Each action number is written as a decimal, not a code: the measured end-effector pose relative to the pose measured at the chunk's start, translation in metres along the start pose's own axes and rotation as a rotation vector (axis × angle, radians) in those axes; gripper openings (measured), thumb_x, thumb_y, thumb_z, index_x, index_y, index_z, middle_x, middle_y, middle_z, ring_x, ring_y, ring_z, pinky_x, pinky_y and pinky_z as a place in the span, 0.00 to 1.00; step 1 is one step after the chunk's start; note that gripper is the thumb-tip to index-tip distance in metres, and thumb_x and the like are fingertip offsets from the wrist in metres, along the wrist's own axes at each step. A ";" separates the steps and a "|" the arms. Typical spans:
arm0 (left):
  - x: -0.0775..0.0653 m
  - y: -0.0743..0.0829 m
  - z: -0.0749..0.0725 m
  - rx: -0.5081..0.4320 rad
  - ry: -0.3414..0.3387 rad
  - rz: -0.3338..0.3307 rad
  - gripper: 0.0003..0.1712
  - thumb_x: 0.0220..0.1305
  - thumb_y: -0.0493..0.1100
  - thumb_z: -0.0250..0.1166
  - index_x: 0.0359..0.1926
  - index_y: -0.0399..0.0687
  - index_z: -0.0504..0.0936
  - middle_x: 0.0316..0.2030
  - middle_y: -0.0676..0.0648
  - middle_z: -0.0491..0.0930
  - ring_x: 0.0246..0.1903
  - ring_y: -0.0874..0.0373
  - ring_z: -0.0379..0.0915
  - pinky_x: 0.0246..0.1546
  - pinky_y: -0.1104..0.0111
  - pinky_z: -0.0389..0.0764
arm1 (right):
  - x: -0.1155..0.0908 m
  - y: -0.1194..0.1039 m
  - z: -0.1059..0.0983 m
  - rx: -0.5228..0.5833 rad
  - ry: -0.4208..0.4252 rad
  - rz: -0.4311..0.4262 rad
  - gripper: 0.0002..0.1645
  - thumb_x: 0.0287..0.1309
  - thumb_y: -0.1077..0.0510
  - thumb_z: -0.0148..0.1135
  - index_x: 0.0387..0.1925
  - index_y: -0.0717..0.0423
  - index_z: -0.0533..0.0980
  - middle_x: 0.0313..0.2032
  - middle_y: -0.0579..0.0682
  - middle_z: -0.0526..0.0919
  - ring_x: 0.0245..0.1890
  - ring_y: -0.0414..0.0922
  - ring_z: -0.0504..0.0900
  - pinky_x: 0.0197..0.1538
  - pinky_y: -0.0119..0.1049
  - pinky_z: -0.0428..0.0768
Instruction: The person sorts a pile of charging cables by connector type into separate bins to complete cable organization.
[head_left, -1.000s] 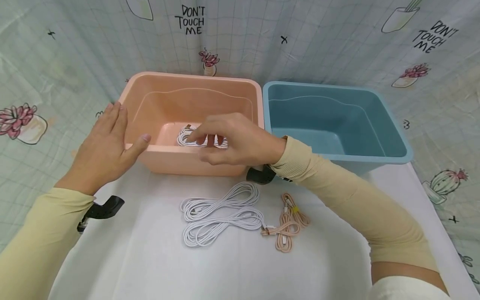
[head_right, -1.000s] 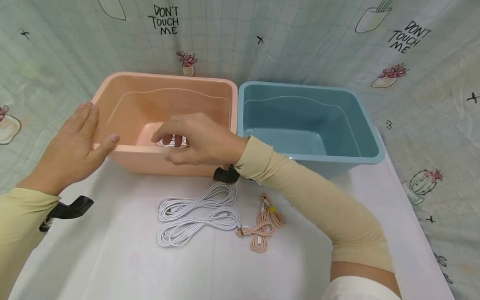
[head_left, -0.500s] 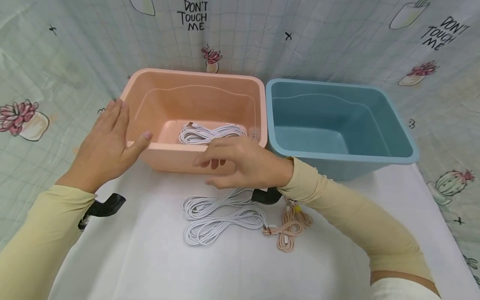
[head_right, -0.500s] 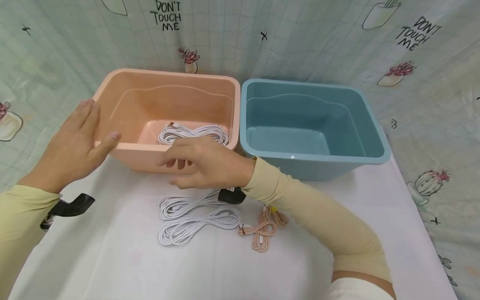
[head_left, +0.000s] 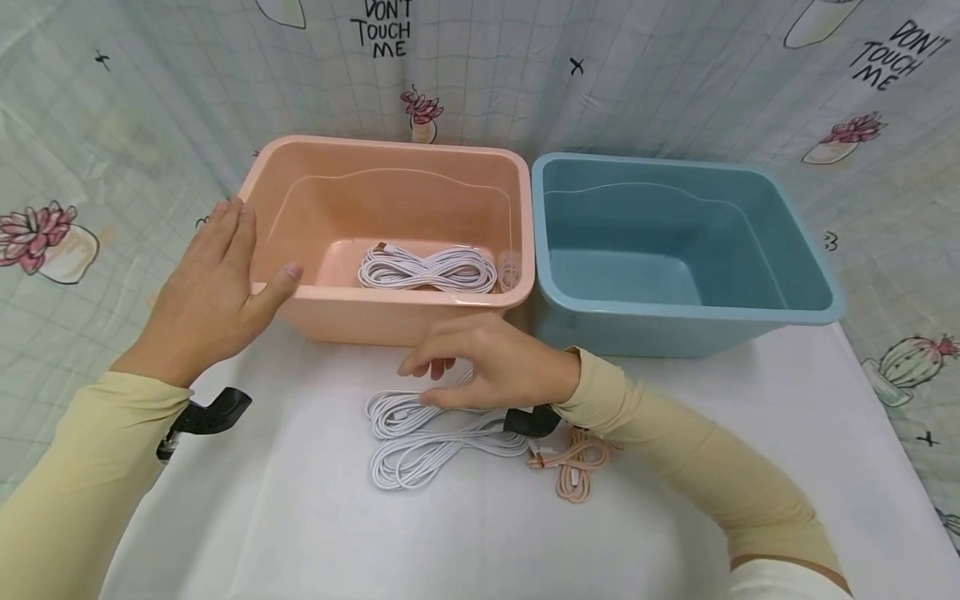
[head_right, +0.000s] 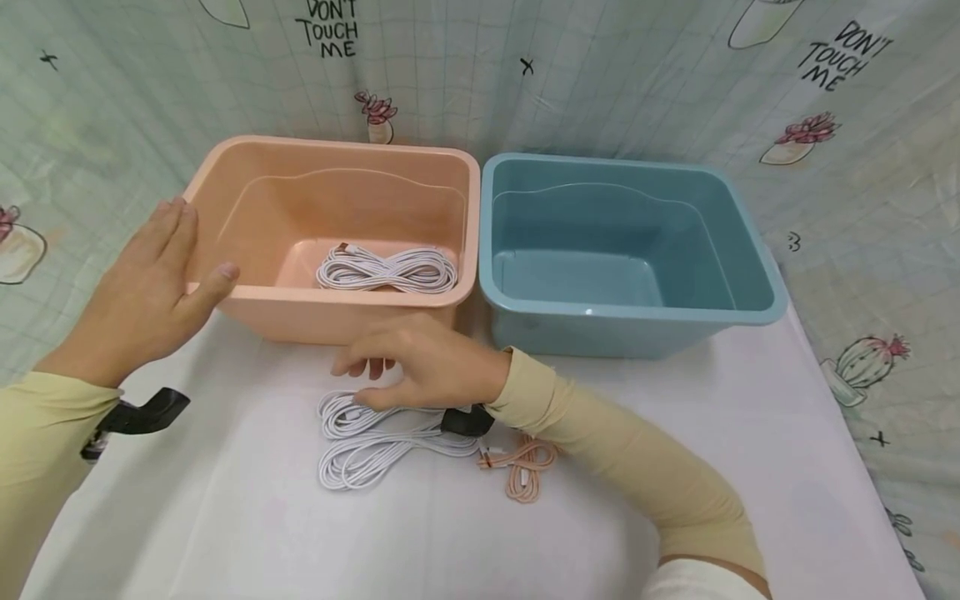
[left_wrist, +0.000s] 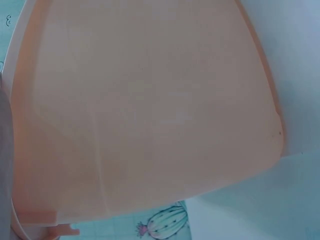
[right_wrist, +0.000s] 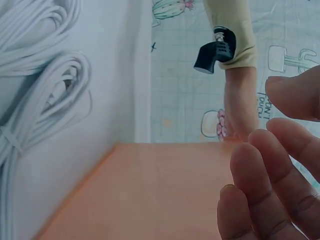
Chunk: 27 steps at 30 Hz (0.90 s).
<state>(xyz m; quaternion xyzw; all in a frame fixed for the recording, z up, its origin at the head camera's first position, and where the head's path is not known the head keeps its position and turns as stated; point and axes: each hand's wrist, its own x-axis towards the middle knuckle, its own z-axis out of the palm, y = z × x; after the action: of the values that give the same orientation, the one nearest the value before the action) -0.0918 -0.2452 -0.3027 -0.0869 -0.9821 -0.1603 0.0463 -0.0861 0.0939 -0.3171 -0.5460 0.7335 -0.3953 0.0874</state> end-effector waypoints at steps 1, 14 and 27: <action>0.000 0.000 0.000 -0.001 0.001 0.001 0.53 0.77 0.67 0.45 0.81 0.32 0.41 0.83 0.32 0.37 0.84 0.35 0.32 0.82 0.39 0.43 | -0.001 0.002 0.002 -0.009 0.003 0.003 0.17 0.58 0.58 0.75 0.50 0.56 0.86 0.46 0.49 0.90 0.40 0.37 0.85 0.48 0.25 0.85; -0.001 0.001 0.000 0.006 -0.007 0.001 0.53 0.77 0.68 0.44 0.81 0.33 0.39 0.83 0.32 0.36 0.84 0.35 0.31 0.82 0.39 0.43 | -0.023 0.024 0.029 -0.016 0.029 0.082 0.17 0.58 0.57 0.74 0.50 0.53 0.86 0.41 0.47 0.89 0.38 0.41 0.86 0.45 0.30 0.86; 0.000 0.001 0.000 0.000 0.001 -0.003 0.53 0.77 0.67 0.44 0.82 0.33 0.40 0.83 0.31 0.37 0.84 0.35 0.32 0.82 0.39 0.43 | -0.033 0.037 0.042 0.013 0.029 0.133 0.20 0.57 0.58 0.76 0.51 0.57 0.85 0.43 0.51 0.89 0.40 0.45 0.88 0.48 0.33 0.88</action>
<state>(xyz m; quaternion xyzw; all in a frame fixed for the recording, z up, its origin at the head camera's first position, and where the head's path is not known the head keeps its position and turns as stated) -0.0916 -0.2439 -0.3026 -0.0855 -0.9822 -0.1604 0.0467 -0.0773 0.1055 -0.3801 -0.4897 0.7668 -0.4012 0.1062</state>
